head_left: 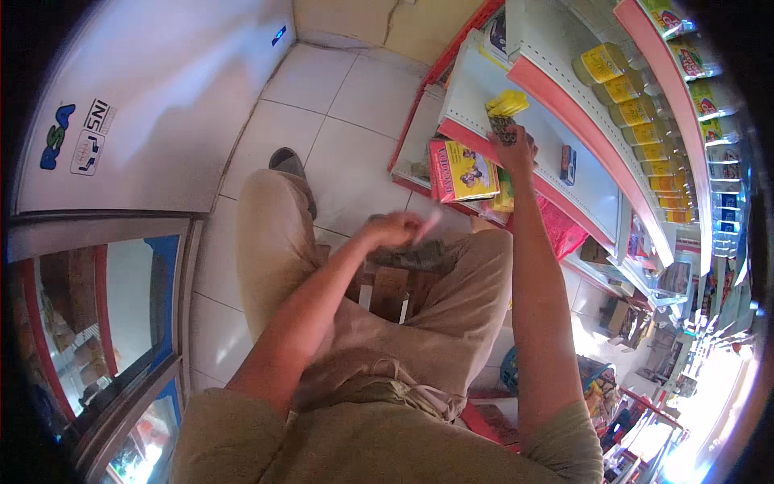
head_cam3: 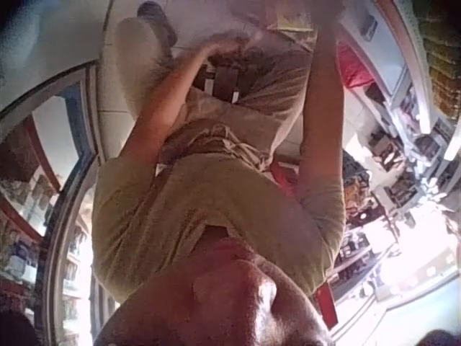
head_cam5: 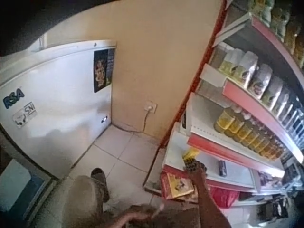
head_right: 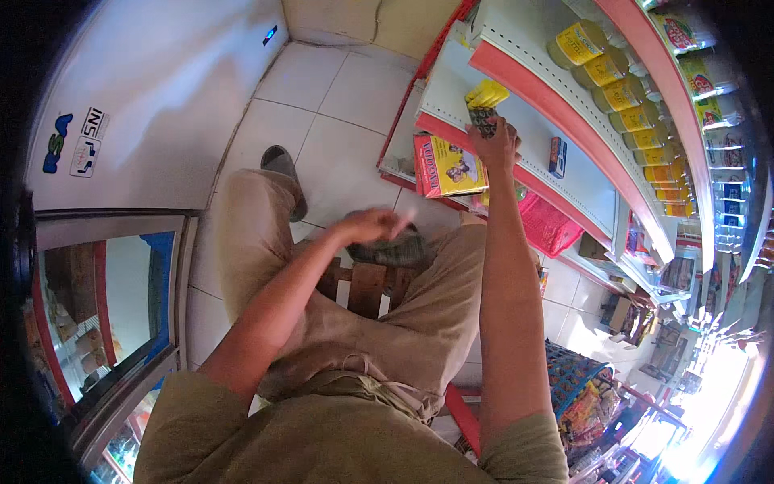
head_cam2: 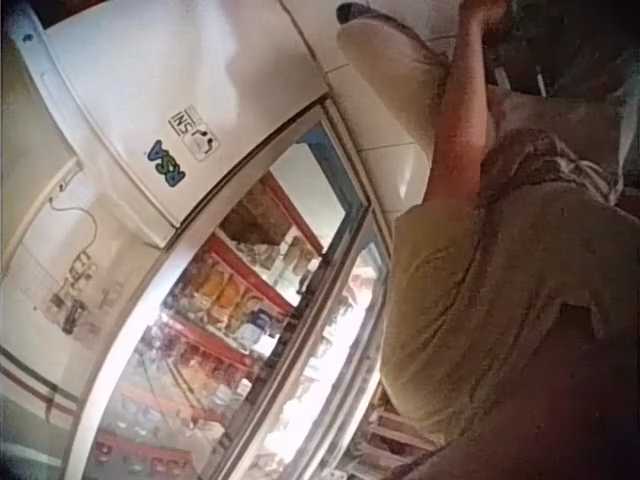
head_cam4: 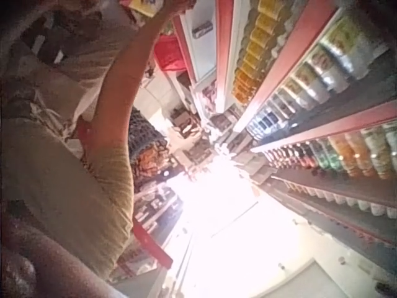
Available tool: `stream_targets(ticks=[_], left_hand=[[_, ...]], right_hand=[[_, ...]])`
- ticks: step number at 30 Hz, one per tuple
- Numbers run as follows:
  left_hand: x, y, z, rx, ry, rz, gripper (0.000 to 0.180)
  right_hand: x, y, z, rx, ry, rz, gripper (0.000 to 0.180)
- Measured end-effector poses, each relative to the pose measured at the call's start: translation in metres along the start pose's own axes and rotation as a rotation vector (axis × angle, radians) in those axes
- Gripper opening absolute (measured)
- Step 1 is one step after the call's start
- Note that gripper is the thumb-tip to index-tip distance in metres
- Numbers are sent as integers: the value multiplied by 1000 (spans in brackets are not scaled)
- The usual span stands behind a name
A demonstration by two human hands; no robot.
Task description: Organizing and stocking small retail items on store shelves.
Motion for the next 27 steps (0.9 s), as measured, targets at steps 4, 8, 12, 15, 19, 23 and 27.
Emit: stream_targets(ticks=[4, 8, 12, 15, 19, 23, 27], left_hand=[[18, 27, 69, 241, 349, 93, 56], [31, 17, 27, 156, 176, -135, 54], [-22, -9, -68, -337, -54, 66, 32], [-76, -73, -122, -497, -118, 262, 26], [-67, -130, -172, -587, -205, 275, 26], [-31, -158, -216, -696, -429, 241, 27], [-35, -133, -222, -603, -638, 230, 29]], right_hand=[[-36, 8, -2, -48, 21, -138, 51], [17, -32, -29, -347, 25, -132, 35], [28, -111, 65, 30, 446, -80, 20], [58, -185, 182, 835, 576, -240, 27], [37, -254, 299, 1316, 462, -316, 38], [75, -263, 341, 1161, 509, -315, 41], [7, -266, 394, 938, 237, -377, 43]])
Point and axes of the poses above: each hand's wrist, its own y-axis towards the middle knuckle, its own z-axis out of the palm, x = y × z, the point moved 9 cm from there along y, towards the middle knuckle, and after that the axes turned 12 degrees about -z, right-handed, at the moved point
